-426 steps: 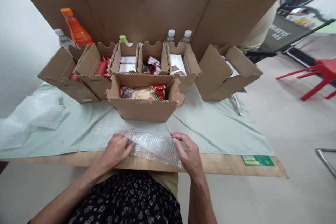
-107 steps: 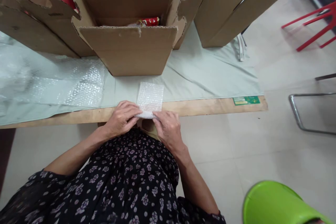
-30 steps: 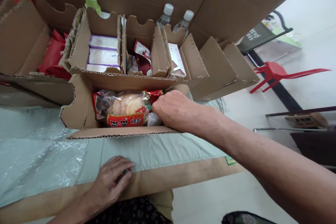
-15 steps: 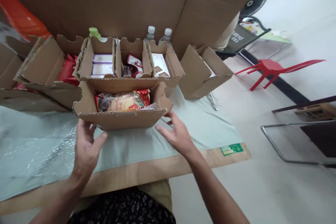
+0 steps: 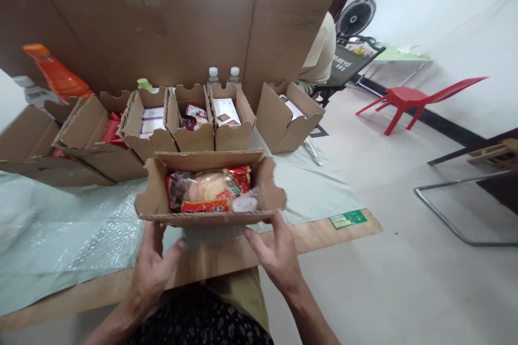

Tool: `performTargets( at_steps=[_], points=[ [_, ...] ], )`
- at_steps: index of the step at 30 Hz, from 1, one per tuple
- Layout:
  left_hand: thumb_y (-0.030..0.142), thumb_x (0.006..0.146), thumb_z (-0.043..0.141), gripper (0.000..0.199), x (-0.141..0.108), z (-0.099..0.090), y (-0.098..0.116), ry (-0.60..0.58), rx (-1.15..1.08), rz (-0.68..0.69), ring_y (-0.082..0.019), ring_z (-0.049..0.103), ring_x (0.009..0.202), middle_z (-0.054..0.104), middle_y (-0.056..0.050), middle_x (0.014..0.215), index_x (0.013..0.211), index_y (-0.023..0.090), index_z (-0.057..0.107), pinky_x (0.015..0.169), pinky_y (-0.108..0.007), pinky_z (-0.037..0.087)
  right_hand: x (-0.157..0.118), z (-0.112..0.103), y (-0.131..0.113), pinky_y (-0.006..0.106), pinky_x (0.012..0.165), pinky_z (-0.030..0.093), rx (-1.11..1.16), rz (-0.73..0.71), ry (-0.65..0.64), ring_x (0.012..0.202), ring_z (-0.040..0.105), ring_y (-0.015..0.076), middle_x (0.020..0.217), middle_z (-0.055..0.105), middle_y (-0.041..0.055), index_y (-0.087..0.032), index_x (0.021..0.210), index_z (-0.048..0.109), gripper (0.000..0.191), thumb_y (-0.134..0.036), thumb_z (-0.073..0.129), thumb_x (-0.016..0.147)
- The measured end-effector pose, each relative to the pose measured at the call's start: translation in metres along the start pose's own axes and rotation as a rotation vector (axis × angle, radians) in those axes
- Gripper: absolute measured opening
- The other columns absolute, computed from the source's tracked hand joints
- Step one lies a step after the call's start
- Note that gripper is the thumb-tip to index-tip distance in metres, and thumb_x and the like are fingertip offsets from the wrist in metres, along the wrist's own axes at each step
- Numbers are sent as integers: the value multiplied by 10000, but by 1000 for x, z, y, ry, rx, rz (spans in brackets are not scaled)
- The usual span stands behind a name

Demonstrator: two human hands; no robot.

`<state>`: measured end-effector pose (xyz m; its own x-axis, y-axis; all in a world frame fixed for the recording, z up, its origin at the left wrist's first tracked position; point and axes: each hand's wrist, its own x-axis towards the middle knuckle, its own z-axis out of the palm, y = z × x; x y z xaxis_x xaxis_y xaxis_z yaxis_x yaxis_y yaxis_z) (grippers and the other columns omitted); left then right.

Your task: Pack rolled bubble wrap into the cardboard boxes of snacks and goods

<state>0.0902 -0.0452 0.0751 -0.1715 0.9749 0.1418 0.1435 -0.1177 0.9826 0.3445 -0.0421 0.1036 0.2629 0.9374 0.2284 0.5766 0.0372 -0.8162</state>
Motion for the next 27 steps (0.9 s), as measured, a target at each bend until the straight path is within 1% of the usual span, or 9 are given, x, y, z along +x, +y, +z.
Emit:
performTargets(
  at_steps=[3, 6, 9, 12, 14, 17, 21, 24, 27],
  points=[
    [257, 879, 699, 644, 15, -3, 5, 46, -41, 58, -266, 577, 1325, 605, -94, 1391, 1481, 250, 471, 1231, -446, 391, 10, 12, -15, 347, 791, 557, 82, -71, -26, 861, 672, 226, 903, 723, 44, -220, 998, 653, 294, -472, 682, 849],
    [242, 877, 671, 626, 20, 19, 3, -19, -36, 94, -275, 567, 1343, 603, -103, 1413, 1473, 242, 478, 1217, -457, 405, 14, -1, -4, 353, 764, 551, 89, -6, 106, 847, 667, 231, 886, 718, 47, -215, 1025, 662, 344, -497, 693, 831],
    [242, 868, 640, 696, 29, 63, -6, -174, -26, 125, -313, 535, 1399, 562, -141, 1499, 1532, 210, 434, 1213, -507, 419, 0, -30, 28, 374, 775, 544, 50, 118, 247, 853, 669, 242, 909, 714, 55, -211, 1045, 675, 419, -552, 724, 807],
    [246, 865, 618, 750, 60, 112, -9, -332, -29, 240, -331, 510, 1442, 543, -164, 1550, 1578, 173, 394, 1229, -527, 411, -21, -46, 57, 404, 859, 536, 63, 190, 405, 939, 672, 254, 1020, 717, 77, -204, 1136, 668, 500, -563, 760, 800],
    [240, 876, 600, 742, 89, 142, -7, -393, -8, 278, -335, 497, 1465, 513, -166, 1591, 1585, 174, 391, 1236, -535, 405, -33, -41, 67, 415, 898, 536, 111, 178, 446, 1008, 669, 259, 1151, 710, 110, -198, 1268, 635, 578, -539, 764, 820],
    [272, 890, 622, 745, 119, 174, -8, -391, 113, 291, -361, 413, 1534, 419, -198, 1659, 1588, 161, 385, 1268, -583, 343, -43, -18, 76, 437, 940, 551, 144, 116, 399, 1196, 642, 292, 1419, 616, 175, -207, 1497, 501, 719, -476, 735, 873],
    [354, 939, 614, 651, 111, 188, -27, -445, 256, 267, -366, 383, 1555, 404, -219, 1663, 1541, 159, 463, 1265, -595, 336, -40, 3, 90, 498, 994, 559, 77, 57, 279, 1341, 594, 326, 1553, 522, 187, -243, 1606, 387, 771, -433, 688, 923],
    [365, 959, 589, 619, 93, 185, -47, -551, 294, 276, -350, 443, 1519, 463, -196, 1632, 1543, 197, 473, 1254, -600, 353, -31, 4, 102, 500, 985, 581, 46, 40, 268, 1323, 613, 318, 1567, 508, 178, -262, 1610, 387, 748, -426, 674, 940],
    [384, 968, 568, 651, 88, 180, -57, -662, 314, 328, -344, 441, 1523, 457, -201, 1639, 1572, 177, 440, 1262, -600, 331, -20, 4, 108, 471, 938, 612, 65, 25, 283, 1305, 623, 312, 1576, 489, 175, -273, 1602, 401, 733, -409, 682, 938]
  ],
)
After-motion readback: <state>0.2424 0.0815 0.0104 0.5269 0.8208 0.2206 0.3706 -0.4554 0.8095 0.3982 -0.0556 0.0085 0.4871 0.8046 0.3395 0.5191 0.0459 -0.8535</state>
